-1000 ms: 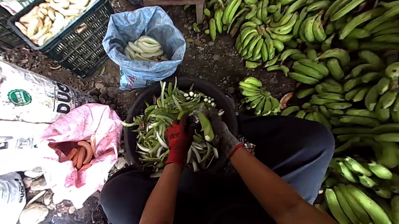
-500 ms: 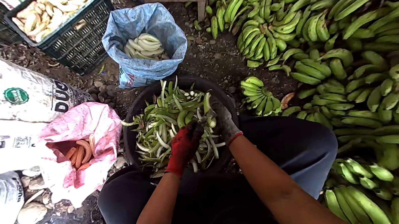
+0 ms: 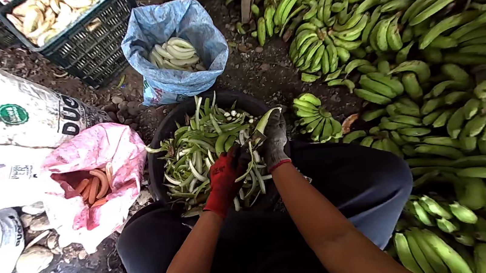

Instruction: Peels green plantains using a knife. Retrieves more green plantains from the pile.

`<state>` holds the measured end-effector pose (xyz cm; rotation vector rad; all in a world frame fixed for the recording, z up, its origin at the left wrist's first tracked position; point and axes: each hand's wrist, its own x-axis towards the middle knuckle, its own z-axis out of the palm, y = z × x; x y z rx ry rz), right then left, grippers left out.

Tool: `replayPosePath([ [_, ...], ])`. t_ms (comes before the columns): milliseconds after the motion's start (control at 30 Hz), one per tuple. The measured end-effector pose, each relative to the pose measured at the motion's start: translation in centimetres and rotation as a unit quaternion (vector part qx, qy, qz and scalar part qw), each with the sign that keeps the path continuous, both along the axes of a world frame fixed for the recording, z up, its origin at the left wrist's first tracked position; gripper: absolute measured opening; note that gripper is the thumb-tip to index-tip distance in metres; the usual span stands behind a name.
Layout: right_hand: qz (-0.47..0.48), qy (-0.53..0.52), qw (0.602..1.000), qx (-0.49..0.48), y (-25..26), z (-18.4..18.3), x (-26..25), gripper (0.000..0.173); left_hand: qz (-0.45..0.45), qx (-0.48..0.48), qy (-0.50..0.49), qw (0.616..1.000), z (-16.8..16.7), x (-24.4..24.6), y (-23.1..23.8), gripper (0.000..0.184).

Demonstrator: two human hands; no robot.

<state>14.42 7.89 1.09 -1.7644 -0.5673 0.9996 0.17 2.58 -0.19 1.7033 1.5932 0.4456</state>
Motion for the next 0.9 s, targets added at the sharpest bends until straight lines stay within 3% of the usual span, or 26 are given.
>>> replayPosePath([
  [67, -0.005, -0.044, 0.999, -0.003, 0.1, 0.2, -0.4, 0.078, 0.012, -0.012, 0.014, 1.000, -0.1, -0.1, 0.4, 0.051],
  [133, 0.060, -0.084, 0.994, -0.026, -0.5, 0.1, -0.5, 0.074, 0.019, -0.019, 0.014, 1.000, -0.6, -0.3, 1.0, 0.049],
  [200, 0.156, -0.020, 0.988, -0.014, -1.4, -0.7, -0.1, 0.057, 0.028, -0.008, 0.005, 1.000, -1.4, -0.8, 1.9, 0.049],
  [267, 0.318, 0.071, 0.945, -0.016, -1.7, -2.5, 0.9, 0.049, 0.045, 0.019, 0.001, 0.999, -2.6, -2.0, 2.9, 0.050],
  [333, 0.423, 0.054, 0.902, -0.064, -1.6, -3.0, 1.2, 0.050, 0.063, 0.040, -0.013, 0.997, -3.1, -3.1, 3.4, 0.048],
  [400, 0.392, 0.046, 0.914, -0.091, -1.6, -3.1, 1.3, 0.050, 0.068, 0.049, -0.027, 0.996, -3.0, -3.3, 3.3, 0.045],
  [500, 0.182, 0.134, 0.972, -0.068, -0.5, -3.7, 0.9, 0.052, 0.042, 0.055, -0.033, 0.997, -2.5, -1.7, 2.7, 0.048],
  [567, 0.111, 0.124, 0.985, -0.055, 0.0, -2.6, 0.6, 0.049, 0.014, 0.061, -0.006, 0.998, -2.0, -0.5, 1.8, 0.051],
  [700, 0.097, 0.067, 0.993, -0.024, -0.4, -0.7, -0.1, 0.044, 0.001, 0.096, 0.053, 0.994, -1.3, 0.5, 0.7, 0.054],
  [833, 0.071, 0.046, 0.996, -0.041, 0.0, -0.7, -1.5, 0.057, 0.043, 0.112, 0.045, 0.992, -1.0, 0.3, 1.0, 0.053],
  [900, 0.115, 0.000, 0.992, -0.041, -0.3, -1.2, -1.9, 0.055, 0.057, 0.080, 0.037, 0.995, -1.1, -0.3, 1.8, 0.052],
])
